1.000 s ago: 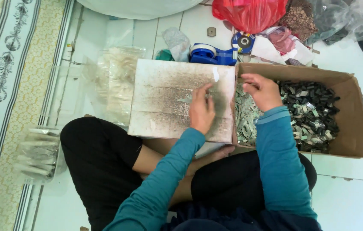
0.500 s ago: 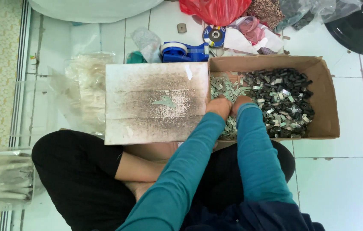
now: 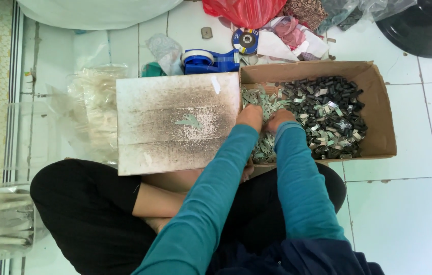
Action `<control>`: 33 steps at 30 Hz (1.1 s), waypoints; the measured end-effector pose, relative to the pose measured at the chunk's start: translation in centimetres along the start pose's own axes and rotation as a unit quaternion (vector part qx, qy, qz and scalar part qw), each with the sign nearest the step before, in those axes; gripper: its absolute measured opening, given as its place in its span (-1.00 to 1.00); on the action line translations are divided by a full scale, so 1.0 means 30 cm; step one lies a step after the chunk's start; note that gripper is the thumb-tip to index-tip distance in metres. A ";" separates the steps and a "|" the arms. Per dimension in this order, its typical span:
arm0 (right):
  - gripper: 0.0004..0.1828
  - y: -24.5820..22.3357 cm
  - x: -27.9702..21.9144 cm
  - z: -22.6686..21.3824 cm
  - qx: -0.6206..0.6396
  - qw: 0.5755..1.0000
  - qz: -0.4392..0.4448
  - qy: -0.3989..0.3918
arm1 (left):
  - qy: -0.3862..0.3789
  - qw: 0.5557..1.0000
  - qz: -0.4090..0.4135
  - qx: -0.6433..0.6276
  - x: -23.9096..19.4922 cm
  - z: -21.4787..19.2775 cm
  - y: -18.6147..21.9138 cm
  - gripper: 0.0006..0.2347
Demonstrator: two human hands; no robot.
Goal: The person sits on the floor and packs small metallic components from a cardboard box into clear plastic bags. They place the components into the bags, fold the tops, and set the filled bags aside. The person repeats this process for multiple bags throughout the clip.
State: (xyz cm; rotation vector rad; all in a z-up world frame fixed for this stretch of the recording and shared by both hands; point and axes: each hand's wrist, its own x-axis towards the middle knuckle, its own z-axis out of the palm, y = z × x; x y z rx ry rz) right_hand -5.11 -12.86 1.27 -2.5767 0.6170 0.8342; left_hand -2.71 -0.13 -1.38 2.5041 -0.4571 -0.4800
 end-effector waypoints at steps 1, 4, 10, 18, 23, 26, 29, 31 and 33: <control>-0.69 0.004 -0.005 0.006 -0.001 1.000 0.002 -0.001 | -0.002 1.000 0.000 -0.001 -0.009 -0.002 0.002 -0.89; -0.73 -0.002 0.003 0.006 0.004 1.000 0.003 -0.001 | -0.002 1.000 0.003 -0.002 -0.024 -0.032 0.013 -0.87; -0.82 0.007 0.054 0.024 0.015 1.000 0.003 -0.004 | -0.009 0.999 -0.008 -0.031 -0.072 -0.108 0.046 -0.89; -0.71 0.012 0.077 0.007 0.174 0.985 0.017 -0.007 | -0.064 0.989 -0.019 -0.133 -0.038 -0.133 -0.002 -0.50; -0.64 -0.046 -0.074 -0.122 0.293 0.951 -0.101 -0.005 | 0.039 0.967 -0.006 -0.253 -0.215 -0.222 0.041 -0.70; -0.69 -0.073 -0.060 -0.119 0.344 0.919 -0.193 -0.018 | 0.134 0.937 0.010 -0.323 -0.338 -0.329 0.079 -0.69; -0.73 -0.160 -0.104 -0.108 0.379 0.884 -0.274 -0.022 | 0.228 0.907 0.002 -0.355 -0.420 -0.382 0.047 -0.67; -0.73 -0.227 -0.165 -0.091 0.396 0.865 -0.305 -0.025 | 0.275 0.897 -0.003 -0.346 -0.472 -0.385 -0.005 -0.67; -0.75 -0.295 -0.205 -0.072 0.395 0.854 -0.335 -0.042 | 0.339 0.896 -0.024 -0.287 -0.510 -0.375 -0.068 -0.74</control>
